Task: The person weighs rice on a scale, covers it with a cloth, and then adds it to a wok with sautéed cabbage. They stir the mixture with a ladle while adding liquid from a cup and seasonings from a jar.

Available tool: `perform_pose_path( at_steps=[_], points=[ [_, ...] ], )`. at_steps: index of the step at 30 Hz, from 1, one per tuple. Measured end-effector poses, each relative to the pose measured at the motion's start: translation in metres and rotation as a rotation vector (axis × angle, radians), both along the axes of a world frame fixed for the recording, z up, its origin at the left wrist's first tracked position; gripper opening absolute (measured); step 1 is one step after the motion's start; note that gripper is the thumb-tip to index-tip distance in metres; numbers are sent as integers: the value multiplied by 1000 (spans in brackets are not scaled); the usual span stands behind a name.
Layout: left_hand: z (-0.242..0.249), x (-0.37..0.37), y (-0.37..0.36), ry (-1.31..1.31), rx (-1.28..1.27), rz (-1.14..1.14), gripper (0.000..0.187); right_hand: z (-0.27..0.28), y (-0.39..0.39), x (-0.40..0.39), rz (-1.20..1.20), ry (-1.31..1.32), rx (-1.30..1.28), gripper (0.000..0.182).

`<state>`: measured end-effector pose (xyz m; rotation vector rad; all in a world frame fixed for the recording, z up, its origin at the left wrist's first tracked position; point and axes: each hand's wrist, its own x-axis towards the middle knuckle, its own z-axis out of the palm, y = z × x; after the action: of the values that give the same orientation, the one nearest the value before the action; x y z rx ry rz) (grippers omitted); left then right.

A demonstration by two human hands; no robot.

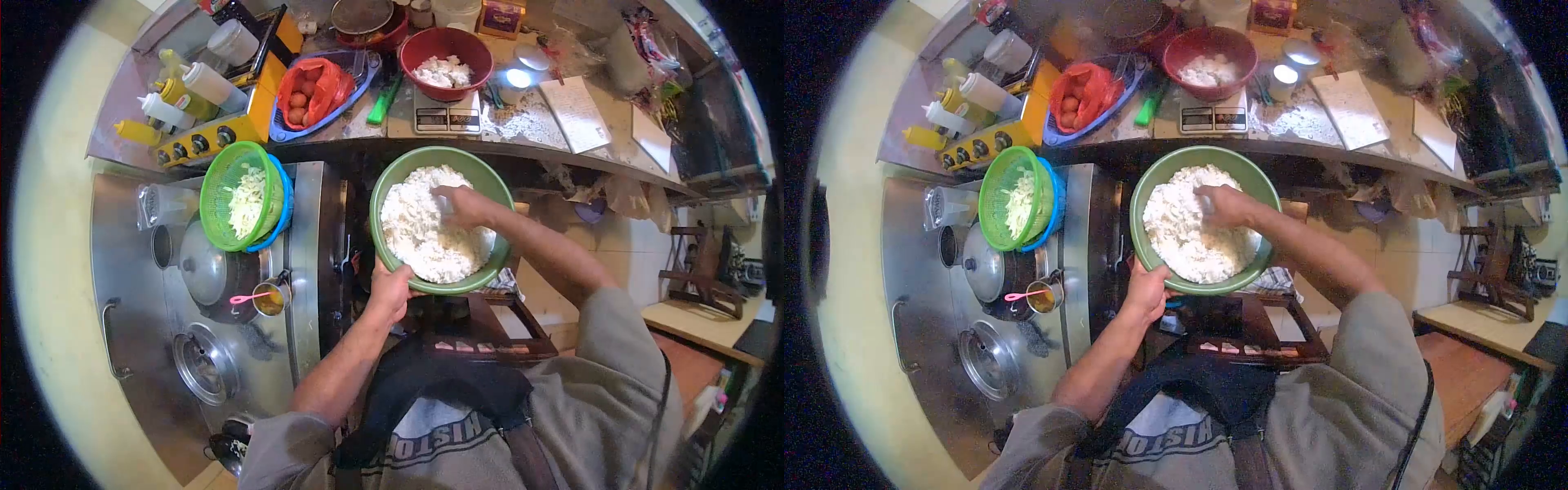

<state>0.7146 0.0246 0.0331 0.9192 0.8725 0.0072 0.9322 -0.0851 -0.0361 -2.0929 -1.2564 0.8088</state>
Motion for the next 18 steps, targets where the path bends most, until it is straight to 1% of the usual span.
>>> perform_pose_path(
  at_steps=[1,3,6,7,10,13,16,18],
  points=[
    [-5,-2,1,-6,-4,25,66,-5,-2,0,-3,58,-11,64],
    [-9,-3,8,-30,5,-10,65,15,-1,-4,-10,176,-32,67],
    [-10,-2,10,-54,41,-16,62,44,11,-19,11,79,-134,73],
    [-9,-1,11,-62,60,-17,61,45,14,-21,25,42,-108,75],
    [1,2,8,-65,8,-8,61,44,12,-22,7,144,161,79],
    [2,8,4,-82,-27,1,63,35,15,-31,40,-13,183,83],
    [-2,13,6,-114,-14,-12,64,46,7,-18,-11,102,75,87],
    [-7,18,9,-82,-18,-39,66,52,-5,-2,-47,76,113,84]
  ],
)
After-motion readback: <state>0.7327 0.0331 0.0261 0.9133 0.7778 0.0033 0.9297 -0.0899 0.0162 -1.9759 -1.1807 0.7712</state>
